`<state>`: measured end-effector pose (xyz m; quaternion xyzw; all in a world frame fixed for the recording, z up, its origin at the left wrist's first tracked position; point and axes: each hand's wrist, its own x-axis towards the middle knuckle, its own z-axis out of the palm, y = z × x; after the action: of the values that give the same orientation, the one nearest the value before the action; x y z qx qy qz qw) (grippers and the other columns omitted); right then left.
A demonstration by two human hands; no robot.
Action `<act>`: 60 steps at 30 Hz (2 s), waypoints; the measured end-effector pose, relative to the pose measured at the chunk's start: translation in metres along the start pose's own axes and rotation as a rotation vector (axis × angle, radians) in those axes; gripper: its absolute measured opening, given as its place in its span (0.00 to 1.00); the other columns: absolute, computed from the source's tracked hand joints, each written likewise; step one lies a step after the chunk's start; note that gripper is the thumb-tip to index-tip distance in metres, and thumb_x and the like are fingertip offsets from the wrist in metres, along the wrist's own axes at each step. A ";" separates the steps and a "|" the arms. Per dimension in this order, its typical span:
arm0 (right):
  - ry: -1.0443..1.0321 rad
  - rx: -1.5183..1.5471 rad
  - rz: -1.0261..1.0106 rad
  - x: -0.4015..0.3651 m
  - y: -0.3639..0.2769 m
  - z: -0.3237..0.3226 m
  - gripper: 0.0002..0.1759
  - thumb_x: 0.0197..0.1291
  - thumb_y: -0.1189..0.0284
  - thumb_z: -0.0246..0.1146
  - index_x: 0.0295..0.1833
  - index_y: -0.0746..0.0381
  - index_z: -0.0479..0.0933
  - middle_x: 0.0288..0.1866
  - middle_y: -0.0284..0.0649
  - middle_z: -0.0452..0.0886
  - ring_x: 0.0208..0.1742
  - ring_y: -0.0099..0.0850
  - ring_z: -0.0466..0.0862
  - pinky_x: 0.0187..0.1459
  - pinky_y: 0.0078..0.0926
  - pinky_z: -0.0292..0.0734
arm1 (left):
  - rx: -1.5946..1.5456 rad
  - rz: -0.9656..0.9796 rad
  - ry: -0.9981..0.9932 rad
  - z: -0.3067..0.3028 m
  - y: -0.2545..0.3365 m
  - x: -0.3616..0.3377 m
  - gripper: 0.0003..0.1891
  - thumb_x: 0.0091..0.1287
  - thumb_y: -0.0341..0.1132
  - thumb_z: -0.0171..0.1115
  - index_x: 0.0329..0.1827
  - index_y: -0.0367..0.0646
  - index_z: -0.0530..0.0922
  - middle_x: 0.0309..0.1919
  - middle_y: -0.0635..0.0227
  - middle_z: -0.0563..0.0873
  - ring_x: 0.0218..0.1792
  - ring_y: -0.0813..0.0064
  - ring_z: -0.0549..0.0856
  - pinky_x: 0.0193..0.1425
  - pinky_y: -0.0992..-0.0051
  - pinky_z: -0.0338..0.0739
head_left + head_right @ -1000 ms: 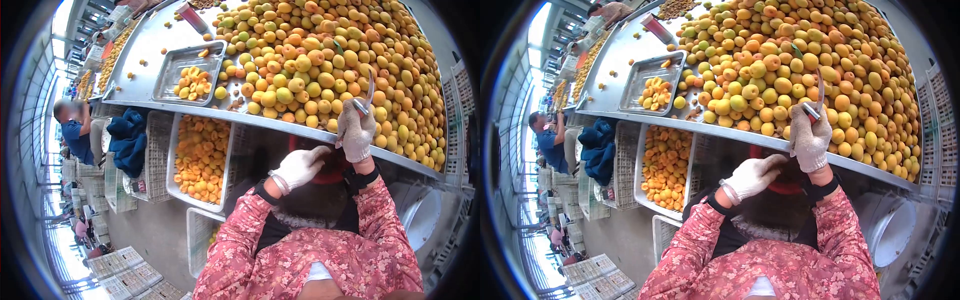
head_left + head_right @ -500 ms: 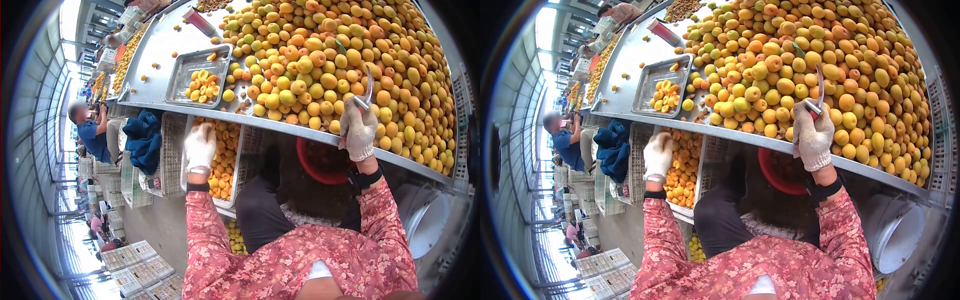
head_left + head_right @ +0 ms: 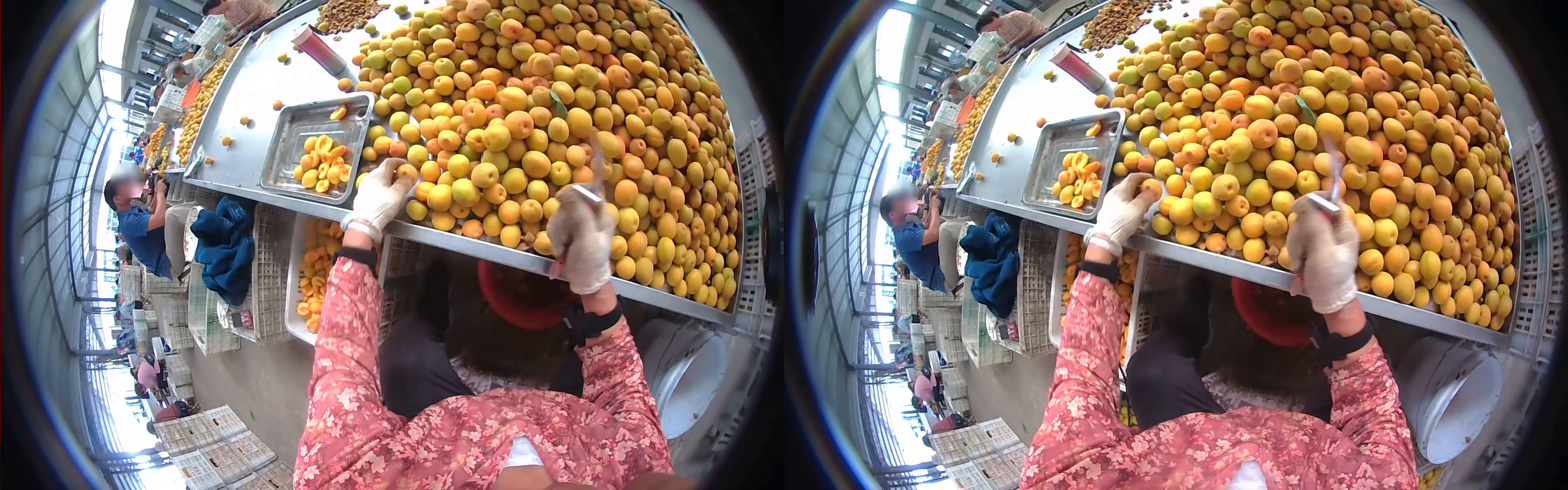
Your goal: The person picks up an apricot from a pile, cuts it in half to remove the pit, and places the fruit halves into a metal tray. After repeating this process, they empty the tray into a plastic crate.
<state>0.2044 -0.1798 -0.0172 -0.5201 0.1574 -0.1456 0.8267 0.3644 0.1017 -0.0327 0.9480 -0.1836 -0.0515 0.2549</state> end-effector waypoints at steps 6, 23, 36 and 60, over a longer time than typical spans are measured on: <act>-0.072 0.446 0.213 0.000 -0.002 0.006 0.18 0.73 0.54 0.53 0.43 0.58 0.73 0.18 0.27 0.64 0.14 0.21 0.65 0.17 0.20 0.61 | -1.622 -0.094 -0.145 0.007 0.050 -0.061 0.24 0.75 0.44 0.53 0.70 0.44 0.68 0.43 0.63 0.82 0.37 0.71 0.83 0.40 0.75 0.78; -0.428 -0.644 -0.188 -0.044 0.020 0.027 0.11 0.69 0.72 0.58 0.52 0.66 0.70 0.28 0.38 0.79 0.27 0.26 0.80 0.31 0.24 0.74 | -1.803 -0.110 0.015 0.074 0.120 -0.105 0.24 0.73 0.44 0.63 0.66 0.43 0.69 0.49 0.70 0.79 0.45 0.79 0.80 0.49 0.78 0.78; -0.434 -0.482 -0.058 -0.056 0.011 0.025 0.16 0.71 0.72 0.56 0.61 0.66 0.70 0.29 0.32 0.78 0.25 0.20 0.76 0.28 0.20 0.71 | -1.307 -0.036 -0.015 0.057 0.110 -0.122 0.28 0.58 0.21 0.70 0.63 0.40 0.73 0.53 0.67 0.80 0.55 0.78 0.80 0.60 0.75 0.77; -0.449 -0.662 0.107 -0.083 0.038 -0.003 0.17 0.76 0.61 0.53 0.51 0.65 0.72 0.33 0.28 0.75 0.31 0.15 0.71 0.31 0.17 0.68 | -0.657 0.368 0.075 0.069 0.092 -0.143 0.30 0.54 0.34 0.74 0.61 0.40 0.74 0.49 0.51 0.82 0.51 0.46 0.83 0.56 0.59 0.78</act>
<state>0.1305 -0.1332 -0.0438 -0.7683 0.0379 0.0735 0.6347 0.1888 0.0493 -0.0455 0.7680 -0.3152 -0.0263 0.5569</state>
